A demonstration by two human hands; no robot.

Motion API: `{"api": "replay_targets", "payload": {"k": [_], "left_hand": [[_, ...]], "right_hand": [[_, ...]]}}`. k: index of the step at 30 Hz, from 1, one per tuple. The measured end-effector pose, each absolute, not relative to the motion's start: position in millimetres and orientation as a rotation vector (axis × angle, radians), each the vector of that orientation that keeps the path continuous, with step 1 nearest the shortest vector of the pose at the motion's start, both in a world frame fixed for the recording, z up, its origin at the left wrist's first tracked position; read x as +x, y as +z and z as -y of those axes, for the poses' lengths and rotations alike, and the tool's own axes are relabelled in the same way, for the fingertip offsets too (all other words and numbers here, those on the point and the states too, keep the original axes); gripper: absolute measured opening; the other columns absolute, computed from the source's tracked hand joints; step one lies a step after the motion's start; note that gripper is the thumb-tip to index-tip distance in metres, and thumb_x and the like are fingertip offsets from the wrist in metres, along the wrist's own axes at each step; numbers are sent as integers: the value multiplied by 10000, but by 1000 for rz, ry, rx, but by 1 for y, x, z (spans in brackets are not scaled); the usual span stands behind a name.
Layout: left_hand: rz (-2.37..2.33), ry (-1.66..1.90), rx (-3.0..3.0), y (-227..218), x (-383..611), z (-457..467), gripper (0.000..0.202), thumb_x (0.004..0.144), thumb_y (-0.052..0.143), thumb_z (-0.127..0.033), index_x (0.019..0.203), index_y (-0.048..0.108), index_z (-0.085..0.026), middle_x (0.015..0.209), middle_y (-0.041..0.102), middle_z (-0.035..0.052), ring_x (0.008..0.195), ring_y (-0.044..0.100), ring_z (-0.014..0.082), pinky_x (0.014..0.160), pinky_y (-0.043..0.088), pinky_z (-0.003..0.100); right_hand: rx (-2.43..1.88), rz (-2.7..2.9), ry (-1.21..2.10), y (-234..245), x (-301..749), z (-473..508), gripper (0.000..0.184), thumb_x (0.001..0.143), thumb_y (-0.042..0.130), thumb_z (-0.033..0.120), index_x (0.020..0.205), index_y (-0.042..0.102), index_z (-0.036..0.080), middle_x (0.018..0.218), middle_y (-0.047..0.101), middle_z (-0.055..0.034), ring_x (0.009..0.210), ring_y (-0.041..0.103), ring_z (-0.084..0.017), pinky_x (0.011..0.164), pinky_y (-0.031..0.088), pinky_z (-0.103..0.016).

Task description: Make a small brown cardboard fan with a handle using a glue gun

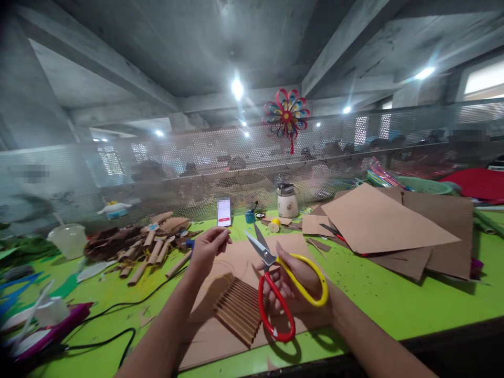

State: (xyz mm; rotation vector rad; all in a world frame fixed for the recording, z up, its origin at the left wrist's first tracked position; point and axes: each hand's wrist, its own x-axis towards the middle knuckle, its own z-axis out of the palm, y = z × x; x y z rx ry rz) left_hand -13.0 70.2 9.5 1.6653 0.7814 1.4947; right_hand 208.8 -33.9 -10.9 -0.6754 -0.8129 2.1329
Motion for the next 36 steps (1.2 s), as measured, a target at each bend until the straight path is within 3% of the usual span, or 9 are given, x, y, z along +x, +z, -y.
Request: {"api": "replay_targets", "payload": {"k": [7, 18, 31, 36], "left_hand": [[-771, 1487, 1673, 8, -12, -71, 209, 744, 671, -339, 745, 630, -134, 578, 626, 8, 394, 438, 51, 360, 256, 179], [-774, 1439, 1700, 6, -12, -72, 187, 756, 665, -316, 747, 633, -132, 586, 625, 12, 412, 444, 52, 369, 262, 176], [-748, 1418, 1698, 6, -10, -69, 193, 762, 667, -327, 764, 639, -136, 599, 629, 10, 424, 452, 60, 375, 267, 185], [-690, 1368, 1724, 8, -11, -66, 180, 788, 652, -313, 776, 640, -134, 616, 634, 14, 436, 454, 58, 392, 267, 185]], "right_hand": [[-728, 880, 2129, -6, 207, 36, 600, 931, 272, 602, 932, 644, 132, 539, 631, -58, 463, 596, -146, 466, 514, -251], [-713, 944, 2132, -11, 206, 31, 670, 920, 225, 634, 914, 644, 111, 602, 672, -114, 498, 632, -167, 469, 539, -269], [-678, 952, 2203, -19, 205, 28, 670, 911, 239, 652, 748, 609, 117, 623, 665, -93, 497, 626, -145, 472, 538, -252], [-635, 902, 2192, -25, 203, 25, 642, 905, 271, 653, 826, 619, 120, 646, 663, -82, 513, 633, -152, 470, 545, -263]]}}
